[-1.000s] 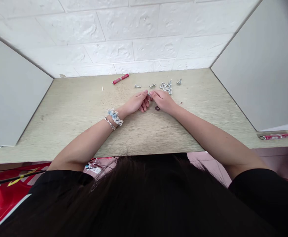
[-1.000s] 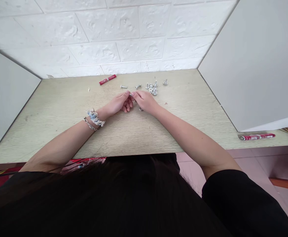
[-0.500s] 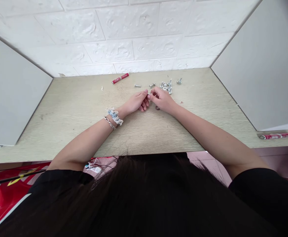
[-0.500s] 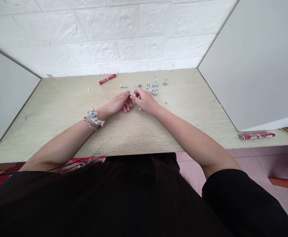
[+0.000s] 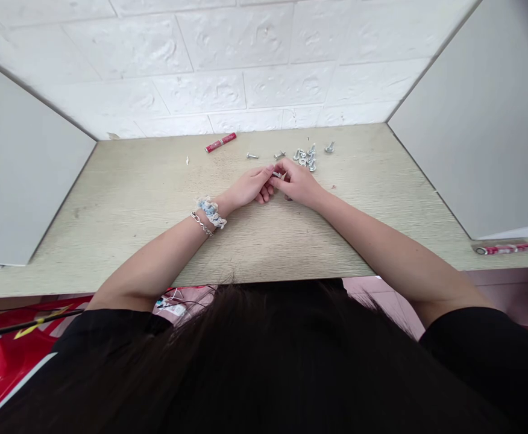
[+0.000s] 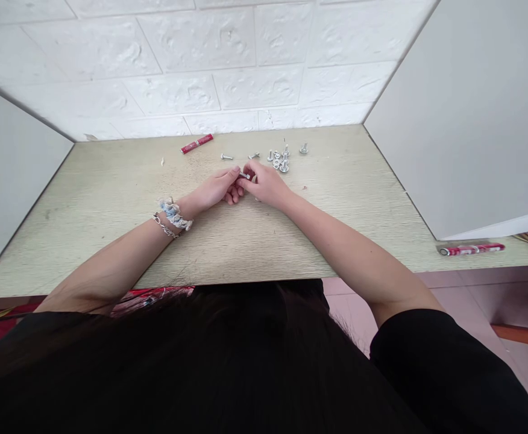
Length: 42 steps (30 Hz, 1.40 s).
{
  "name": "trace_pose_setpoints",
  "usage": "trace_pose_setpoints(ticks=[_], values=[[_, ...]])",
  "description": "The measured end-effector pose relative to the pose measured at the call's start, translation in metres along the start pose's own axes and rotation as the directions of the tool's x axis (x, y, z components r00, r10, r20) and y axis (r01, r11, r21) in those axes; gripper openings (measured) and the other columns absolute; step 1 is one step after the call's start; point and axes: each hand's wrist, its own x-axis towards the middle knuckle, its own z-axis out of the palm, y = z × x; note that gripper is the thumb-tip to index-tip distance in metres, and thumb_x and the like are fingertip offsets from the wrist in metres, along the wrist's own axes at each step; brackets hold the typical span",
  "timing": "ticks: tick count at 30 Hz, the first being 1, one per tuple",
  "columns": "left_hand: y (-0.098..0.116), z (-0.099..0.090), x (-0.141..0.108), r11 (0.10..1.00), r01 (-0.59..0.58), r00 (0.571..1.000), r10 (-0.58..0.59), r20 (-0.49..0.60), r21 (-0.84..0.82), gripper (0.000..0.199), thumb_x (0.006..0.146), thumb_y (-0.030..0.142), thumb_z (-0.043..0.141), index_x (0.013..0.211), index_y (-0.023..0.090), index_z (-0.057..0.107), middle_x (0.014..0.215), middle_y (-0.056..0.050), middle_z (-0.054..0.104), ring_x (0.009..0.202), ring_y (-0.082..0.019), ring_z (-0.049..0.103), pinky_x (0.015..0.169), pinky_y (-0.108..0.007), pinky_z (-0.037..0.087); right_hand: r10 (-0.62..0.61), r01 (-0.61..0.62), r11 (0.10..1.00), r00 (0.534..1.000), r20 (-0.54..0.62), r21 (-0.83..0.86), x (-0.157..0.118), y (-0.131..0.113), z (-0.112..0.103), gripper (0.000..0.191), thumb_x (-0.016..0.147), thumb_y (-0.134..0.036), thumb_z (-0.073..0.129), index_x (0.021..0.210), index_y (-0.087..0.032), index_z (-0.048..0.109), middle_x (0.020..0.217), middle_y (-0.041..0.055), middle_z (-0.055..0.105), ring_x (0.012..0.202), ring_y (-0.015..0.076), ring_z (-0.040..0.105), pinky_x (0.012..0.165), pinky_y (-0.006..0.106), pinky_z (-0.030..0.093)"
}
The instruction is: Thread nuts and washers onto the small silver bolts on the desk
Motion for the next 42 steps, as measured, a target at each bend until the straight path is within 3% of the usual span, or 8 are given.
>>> trace_pose_setpoints(ticks=[8, 19, 24, 28, 34, 42], values=[[0.003, 0.002, -0.002, 0.995, -0.046, 0.999, 0.045, 0.018, 0.086, 0.037, 0.113, 0.032, 0.041, 0.084, 0.015, 0.056, 0.068, 0.002, 0.056, 0.051, -0.004, 0.054, 0.048, -0.015, 0.042, -0.066, 0.066, 0.996, 0.998, -0.007, -0.053, -0.002, -0.003, 0.0, 0.01, 0.089, -0.031, 0.055, 0.091, -0.022, 0.053, 0.087, 0.0041, 0.071, 0.075, 0.0181, 0.06, 0.078, 0.035, 0.047], [0.003, 0.004, -0.001, 0.991, -0.047, 0.999, 0.046, 0.017, 0.122, 0.033, 0.112, 0.018, 0.042, 0.079, 0.016, 0.049, 0.069, 0.004, 0.054, 0.05, -0.004, 0.053, 0.047, -0.016, 0.043, -0.063, 0.065, 0.994, 0.998, 0.031, -0.084, 0.001, 0.0, -0.001, 0.016, 0.09, -0.023, 0.05, 0.101, -0.017, 0.059, 0.095, 0.0086, 0.074, 0.084, 0.0209, 0.065, 0.085, 0.037, 0.049], [0.0, 0.002, 0.001, 0.99, -0.059, 0.998, 0.057, 0.018, 0.125, 0.03, 0.11, 0.016, 0.045, 0.081, 0.017, 0.051, 0.07, 0.003, 0.056, 0.051, -0.004, 0.054, 0.048, -0.017, 0.045, -0.065, 0.069, 0.989, 0.997, 0.034, -0.13, 0.003, 0.004, -0.001, 0.02, 0.089, -0.02, 0.05, 0.104, -0.016, 0.063, 0.095, 0.0073, 0.075, 0.071, 0.0173, 0.06, 0.076, 0.034, 0.05], [-0.001, 0.001, 0.001, 0.993, -0.058, 0.998, 0.056, 0.024, 0.105, 0.03, 0.11, 0.018, 0.046, 0.081, 0.017, 0.051, 0.07, 0.003, 0.056, 0.052, -0.004, 0.055, 0.048, -0.016, 0.045, -0.087, 0.084, 0.987, 0.996, -0.015, -0.137, 0.003, 0.007, 0.0, 0.018, 0.089, -0.019, 0.053, 0.101, -0.017, 0.067, 0.082, 0.0035, 0.071, 0.066, 0.0159, 0.057, 0.073, 0.032, 0.049], [-0.002, 0.001, 0.0, 0.998, -0.064, 0.998, 0.063, 0.018, 0.021, 0.037, 0.114, 0.032, 0.036, 0.086, 0.017, 0.054, 0.068, 0.002, 0.058, 0.049, -0.006, 0.056, 0.046, -0.017, 0.043, -0.187, 0.17, 0.981, 0.962, -0.201, -0.098, 0.004, 0.007, 0.003, 0.008, 0.088, -0.021, 0.058, 0.086, -0.019, 0.066, 0.081, 0.0025, 0.068, 0.077, 0.0166, 0.058, 0.078, 0.032, 0.047], [-0.001, 0.002, -0.001, 0.997, -0.081, 0.996, 0.081, -0.028, -0.016, 0.011, 0.111, 0.019, 0.045, 0.108, 0.018, 0.055, 0.073, 0.006, 0.058, 0.047, -0.004, 0.056, 0.042, -0.016, 0.041, -0.066, 0.1, 0.989, 0.961, -0.27, 0.113, 0.007, 0.011, 0.004, 0.014, 0.088, -0.027, 0.067, 0.078, -0.02, 0.061, 0.071, -0.002, 0.061, 0.063, 0.0117, 0.047, 0.067, 0.029, 0.042]])
